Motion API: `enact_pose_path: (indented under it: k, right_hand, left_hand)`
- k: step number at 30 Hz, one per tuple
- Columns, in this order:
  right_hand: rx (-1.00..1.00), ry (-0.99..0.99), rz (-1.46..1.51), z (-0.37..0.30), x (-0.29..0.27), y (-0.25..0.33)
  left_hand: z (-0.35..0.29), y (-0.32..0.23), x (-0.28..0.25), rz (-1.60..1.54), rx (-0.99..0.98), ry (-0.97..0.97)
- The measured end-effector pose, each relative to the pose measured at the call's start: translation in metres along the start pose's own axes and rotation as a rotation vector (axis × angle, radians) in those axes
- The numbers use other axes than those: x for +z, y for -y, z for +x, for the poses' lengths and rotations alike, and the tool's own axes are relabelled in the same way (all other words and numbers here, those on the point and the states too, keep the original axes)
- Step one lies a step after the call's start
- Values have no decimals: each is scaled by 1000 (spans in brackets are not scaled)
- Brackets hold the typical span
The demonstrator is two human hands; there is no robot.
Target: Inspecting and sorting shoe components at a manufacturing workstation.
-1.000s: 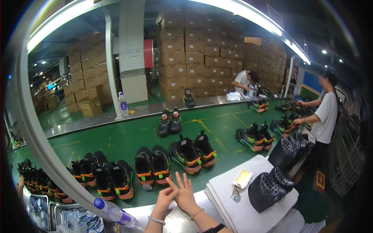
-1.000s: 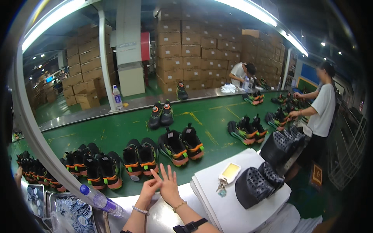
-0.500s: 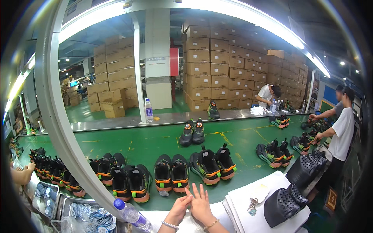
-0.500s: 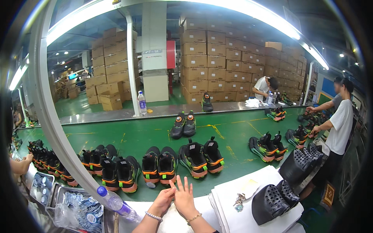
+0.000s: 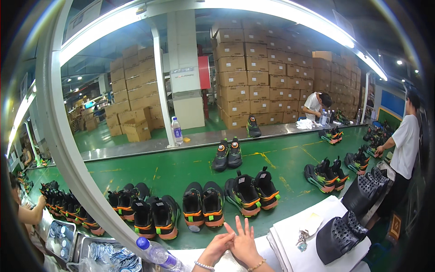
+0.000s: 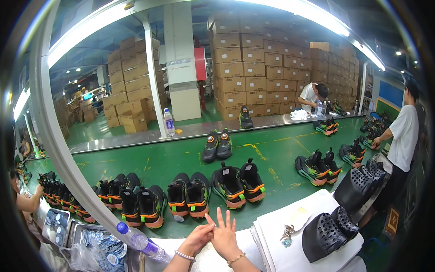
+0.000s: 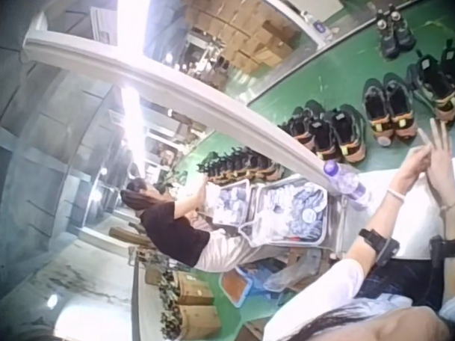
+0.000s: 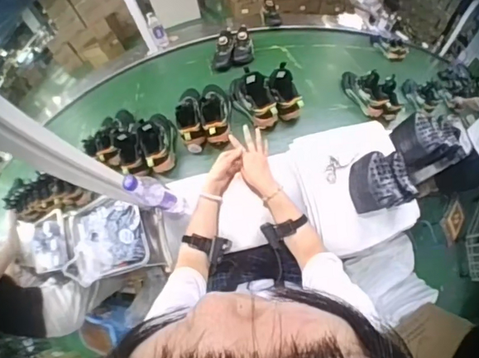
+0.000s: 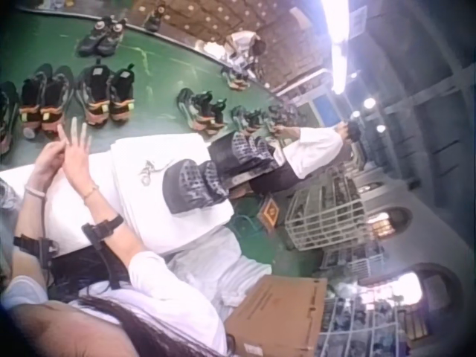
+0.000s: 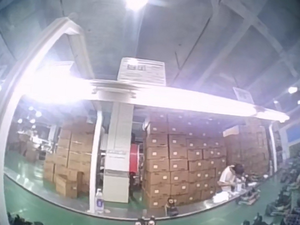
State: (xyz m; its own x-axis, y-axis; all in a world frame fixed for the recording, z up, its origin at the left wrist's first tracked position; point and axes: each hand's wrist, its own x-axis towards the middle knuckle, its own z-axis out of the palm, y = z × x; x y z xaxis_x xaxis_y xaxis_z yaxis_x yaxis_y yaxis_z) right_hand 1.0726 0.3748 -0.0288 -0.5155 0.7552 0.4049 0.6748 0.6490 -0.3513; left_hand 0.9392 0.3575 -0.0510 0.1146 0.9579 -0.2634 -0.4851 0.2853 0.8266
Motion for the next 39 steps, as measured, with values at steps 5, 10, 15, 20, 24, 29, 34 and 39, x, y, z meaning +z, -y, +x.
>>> enact_pose_path:
  k: [5,10,15,20,24,29,34,39]
  right_hand:
    - [20,14,-19,-2,1,-9]
    - [42,22,-55,-5,7,-15]
    - [30,-31,-59,-3,6,-10]
    - [40,-74,-163,-5,13,-9]
    - [53,-28,-139,-6,8,-10]
    - [84,-82,-87,-5,9,-12]
    - [130,-5,175,-8,4,-11]
    - [67,-35,17,-12,8,-20]
  left_hand:
    - [2,9,10,16,88,-31]
    - [5,18,18,-86,63,-99]
    - [11,22,19,-160,92,-163]
    - [13,18,26,-348,96,-152]
    - [14,20,25,-352,114,-142]
    - [15,18,32,-376,75,-108]
    - [13,22,38,-412,117,-89]
    - [16,24,44,-434,107,-113]
